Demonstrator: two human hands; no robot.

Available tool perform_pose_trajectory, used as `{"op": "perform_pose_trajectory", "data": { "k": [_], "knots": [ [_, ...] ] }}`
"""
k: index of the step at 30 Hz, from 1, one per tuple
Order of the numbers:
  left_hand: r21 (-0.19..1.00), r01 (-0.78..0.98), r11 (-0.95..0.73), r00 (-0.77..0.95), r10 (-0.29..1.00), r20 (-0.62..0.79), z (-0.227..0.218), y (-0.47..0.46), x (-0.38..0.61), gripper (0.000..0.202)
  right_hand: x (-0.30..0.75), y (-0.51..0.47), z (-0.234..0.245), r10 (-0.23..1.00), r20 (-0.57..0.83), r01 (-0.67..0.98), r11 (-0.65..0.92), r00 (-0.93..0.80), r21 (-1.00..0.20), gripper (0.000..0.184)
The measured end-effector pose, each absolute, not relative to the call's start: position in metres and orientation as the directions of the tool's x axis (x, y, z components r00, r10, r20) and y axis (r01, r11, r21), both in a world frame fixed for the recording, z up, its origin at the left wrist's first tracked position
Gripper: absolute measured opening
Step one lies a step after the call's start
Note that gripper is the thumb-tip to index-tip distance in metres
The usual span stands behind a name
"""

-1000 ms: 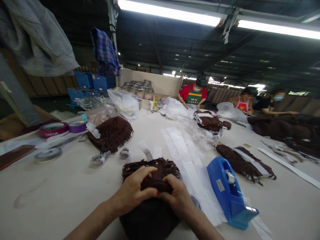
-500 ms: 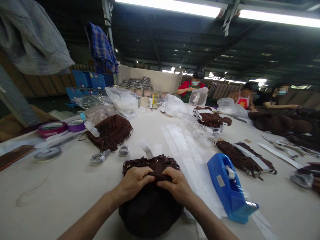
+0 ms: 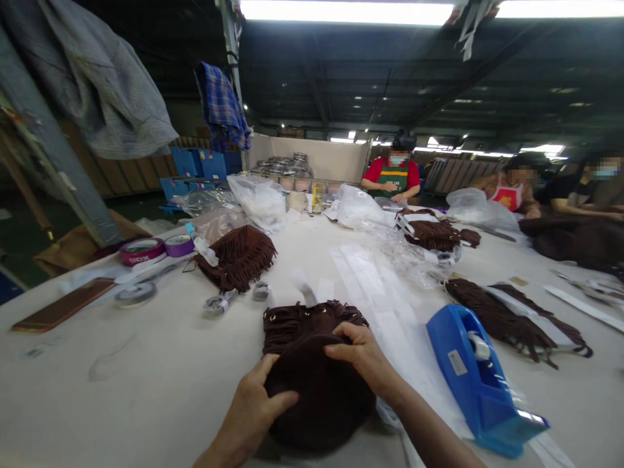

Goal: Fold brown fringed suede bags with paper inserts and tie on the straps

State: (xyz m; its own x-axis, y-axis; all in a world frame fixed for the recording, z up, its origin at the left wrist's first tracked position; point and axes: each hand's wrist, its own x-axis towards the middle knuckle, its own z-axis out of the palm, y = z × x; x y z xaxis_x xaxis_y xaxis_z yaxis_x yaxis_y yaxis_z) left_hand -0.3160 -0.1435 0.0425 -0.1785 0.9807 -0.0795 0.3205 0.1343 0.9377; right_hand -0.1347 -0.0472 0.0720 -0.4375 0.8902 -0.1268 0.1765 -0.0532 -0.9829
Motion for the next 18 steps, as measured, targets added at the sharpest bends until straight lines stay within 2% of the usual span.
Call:
{"op": "perform_pose_trajectory", "data": {
  "k": [3,5,11,13,15,18],
  "knots": [
    [0.955,0.28,0.098,-0.088,0.993,-0.076,0.044,-0.138,-0.321,0.028,-0.133,-0.045,0.069,0.902,-0.146,0.124,-0.103,-0.407,-0.987,0.017],
    [0.952,0.292,0.091,-0.103,0.993,-0.064,0.045,-0.137,-0.323,0.03,-0.134,-0.045,0.068,0.916,-0.142,0.113,-0.106,-0.375,-0.988,0.016],
    [0.86,0.471,0.196,-0.488,0.87,0.069,0.032,-0.144,-0.309,0.06,-0.143,-0.046,0.072,0.921,-0.137,0.13,-0.096,-0.365,-0.987,0.018],
    [0.872,0.457,0.176,-0.459,0.887,0.062,0.023,-0.143,-0.31,0.057,-0.144,-0.041,0.071,0.9,-0.168,0.153,-0.115,-0.402,-0.982,0.02],
    [0.895,0.435,0.098,-0.348,0.935,0.066,0.015,-0.139,-0.317,0.045,-0.144,-0.034,0.07,0.878,-0.184,0.193,-0.107,-0.441,-0.975,0.021],
    [0.898,0.439,0.031,-0.255,0.963,0.091,0.007,-0.128,-0.332,0.039,-0.141,-0.026,0.072,0.871,-0.147,0.238,-0.035,-0.47,-0.971,0.02]
  ]
}}
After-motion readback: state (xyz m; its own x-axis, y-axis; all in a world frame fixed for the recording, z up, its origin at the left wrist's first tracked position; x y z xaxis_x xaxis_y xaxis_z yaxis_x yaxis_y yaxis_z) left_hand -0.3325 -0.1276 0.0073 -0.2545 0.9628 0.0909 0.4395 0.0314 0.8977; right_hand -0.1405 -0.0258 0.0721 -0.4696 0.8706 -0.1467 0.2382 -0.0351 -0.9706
